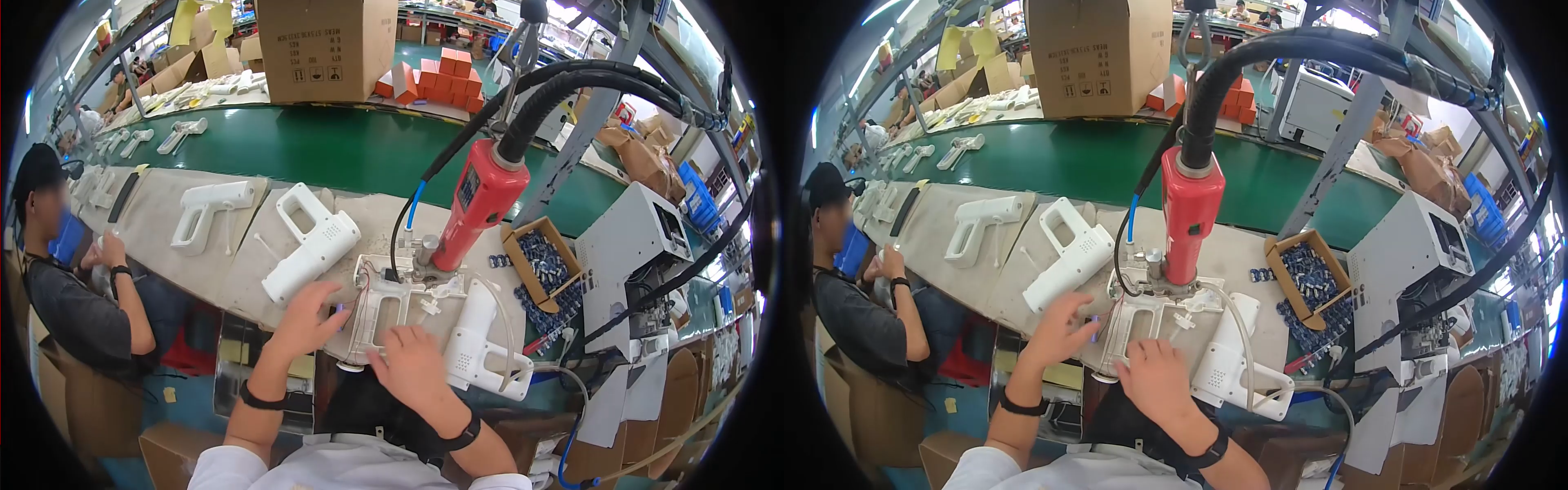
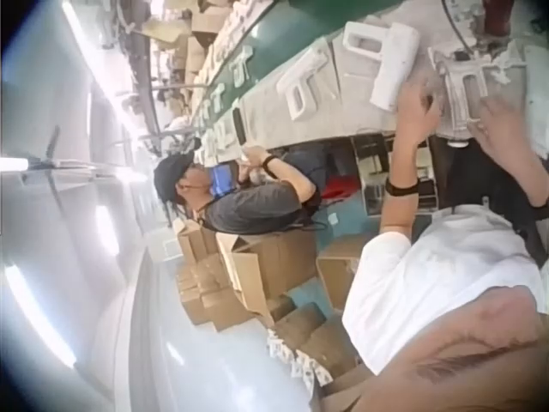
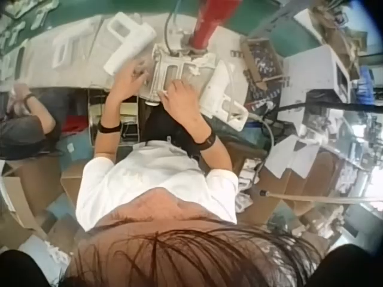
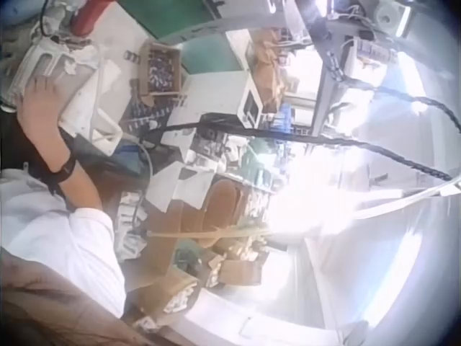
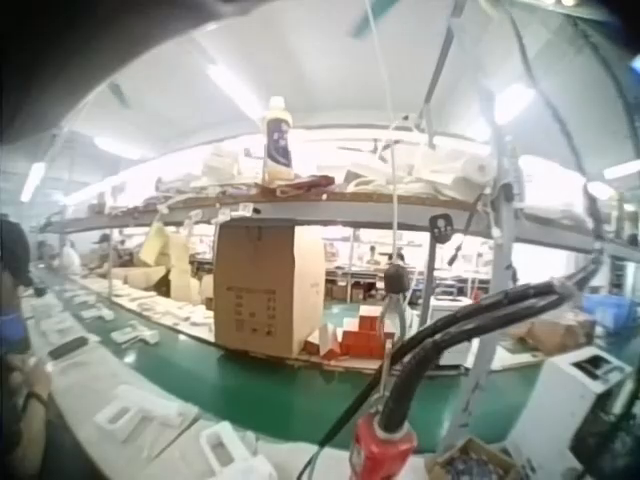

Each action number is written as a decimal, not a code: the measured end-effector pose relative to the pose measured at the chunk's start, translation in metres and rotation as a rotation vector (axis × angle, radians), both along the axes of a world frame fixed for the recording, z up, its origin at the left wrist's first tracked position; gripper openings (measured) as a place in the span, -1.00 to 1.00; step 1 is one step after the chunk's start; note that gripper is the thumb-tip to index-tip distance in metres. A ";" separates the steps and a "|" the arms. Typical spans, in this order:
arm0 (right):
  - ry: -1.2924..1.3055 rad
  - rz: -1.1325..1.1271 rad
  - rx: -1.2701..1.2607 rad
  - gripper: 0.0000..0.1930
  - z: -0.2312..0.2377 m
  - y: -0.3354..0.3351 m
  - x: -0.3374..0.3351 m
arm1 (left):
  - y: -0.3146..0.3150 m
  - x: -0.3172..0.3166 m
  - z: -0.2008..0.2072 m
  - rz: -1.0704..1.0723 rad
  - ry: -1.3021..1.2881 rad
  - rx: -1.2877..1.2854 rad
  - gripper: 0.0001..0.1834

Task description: Assembling plastic housing components for handheld electronic devices on a factory line.

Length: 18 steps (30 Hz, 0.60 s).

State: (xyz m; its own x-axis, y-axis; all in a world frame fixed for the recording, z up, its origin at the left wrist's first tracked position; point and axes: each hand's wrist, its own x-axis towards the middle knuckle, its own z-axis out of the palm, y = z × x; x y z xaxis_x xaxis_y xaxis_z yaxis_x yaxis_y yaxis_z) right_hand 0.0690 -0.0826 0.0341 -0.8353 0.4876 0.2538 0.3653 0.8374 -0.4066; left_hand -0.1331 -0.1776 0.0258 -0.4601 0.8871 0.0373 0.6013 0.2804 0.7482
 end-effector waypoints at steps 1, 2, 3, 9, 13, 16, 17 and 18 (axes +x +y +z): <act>0.001 0.005 -0.001 -0.62 0.002 -0.005 -0.002 | -0.009 0.000 -0.007 0.005 0.001 -0.001 -0.42; -0.040 0.045 0.013 -0.60 0.004 -0.010 -0.005 | -0.015 -0.003 -0.016 -0.042 0.116 0.000 -0.41; -0.081 0.094 0.030 -0.57 0.005 -0.016 -0.007 | -0.020 -0.005 -0.022 -0.079 0.230 0.000 -0.40; -0.148 0.022 -0.053 -0.52 -0.031 -0.052 0.009 | -0.013 -0.011 -0.037 -0.201 0.170 0.036 -0.38; -0.135 0.029 0.035 -0.55 -0.055 -0.053 0.008 | -0.013 0.004 -0.014 -0.078 -0.006 0.031 -0.35; -0.124 0.009 0.025 -0.57 -0.060 -0.057 0.001 | -0.012 0.009 -0.009 -0.055 -0.035 0.055 -0.35; -0.059 -0.021 0.009 -0.66 -0.060 -0.060 0.000 | -0.011 0.011 -0.010 -0.042 -0.076 0.064 -0.37; -0.048 -0.014 0.022 -0.66 -0.064 -0.060 0.001 | -0.010 0.013 -0.011 -0.038 -0.112 0.074 -0.38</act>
